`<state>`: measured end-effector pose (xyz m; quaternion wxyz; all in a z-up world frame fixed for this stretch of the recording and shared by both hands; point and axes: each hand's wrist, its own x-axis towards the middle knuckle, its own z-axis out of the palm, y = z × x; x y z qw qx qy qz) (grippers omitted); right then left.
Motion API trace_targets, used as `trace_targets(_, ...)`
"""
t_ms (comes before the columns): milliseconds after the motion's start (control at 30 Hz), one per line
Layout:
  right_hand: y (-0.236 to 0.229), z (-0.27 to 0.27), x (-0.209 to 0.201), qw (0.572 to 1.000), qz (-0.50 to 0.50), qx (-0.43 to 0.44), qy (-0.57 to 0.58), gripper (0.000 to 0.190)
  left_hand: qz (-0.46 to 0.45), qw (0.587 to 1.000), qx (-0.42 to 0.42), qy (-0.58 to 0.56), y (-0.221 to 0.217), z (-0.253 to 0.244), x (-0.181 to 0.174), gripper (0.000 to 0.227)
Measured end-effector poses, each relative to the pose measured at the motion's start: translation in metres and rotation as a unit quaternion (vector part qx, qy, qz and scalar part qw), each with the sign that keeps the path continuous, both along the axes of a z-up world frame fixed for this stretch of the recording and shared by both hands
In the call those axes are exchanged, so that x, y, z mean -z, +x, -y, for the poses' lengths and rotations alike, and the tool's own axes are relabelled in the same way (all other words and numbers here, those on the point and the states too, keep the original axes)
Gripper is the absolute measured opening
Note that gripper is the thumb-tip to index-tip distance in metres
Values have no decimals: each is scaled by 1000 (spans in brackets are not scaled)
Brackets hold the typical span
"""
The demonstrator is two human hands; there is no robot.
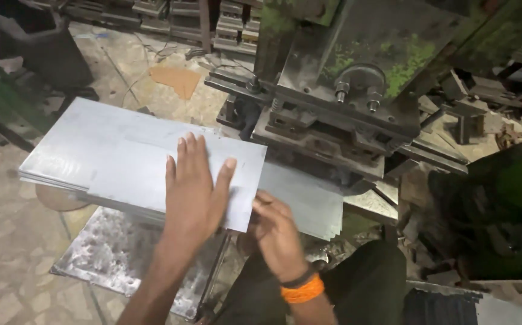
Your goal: Operating an industrial press machine to stamp rectangular metal sheets.
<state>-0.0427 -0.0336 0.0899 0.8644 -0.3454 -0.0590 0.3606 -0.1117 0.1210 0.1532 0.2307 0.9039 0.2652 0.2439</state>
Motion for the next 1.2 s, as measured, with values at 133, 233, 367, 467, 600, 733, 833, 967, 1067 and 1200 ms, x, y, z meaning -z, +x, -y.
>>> trace_targets(133,18,10,-39,988,115,-76,-67,45,73,994,38,-78,-8,-5,-29,68)
trace_targets(233,20,-2,-39,971,156,-63,-170,61,-29,988,68,-137,-12,-6,-44,68)
trace_targets(367,20,3,-53,975,162,-61,-137,55,38,979,63,-188,-27,-13,-57,66)
trace_targets(467,44,35,-56,976,146,-24,-159,54,104,989,5,-104,-41,-17,-51,66)
trace_targets(600,97,95,-25,973,115,12,-198,60,219,922,58,-313,-34,16,-34,69)
trace_targets(733,139,156,30,981,10,72,-180,27,201,785,-1,-586,-8,49,5,75)
trace_targets(833,128,155,50,986,-145,83,-28,48,218,730,-24,-647,28,54,45,68)
trace_targets(967,112,115,99,990,30,140,-1,50,210,733,13,-646,89,41,79,60)
trace_targets(1067,100,69,60,968,44,246,-6,16,201,729,45,-653,140,19,120,45)
trace_targets(1200,121,14,52,943,9,331,-19,12,272,602,30,-750,163,11,134,25)
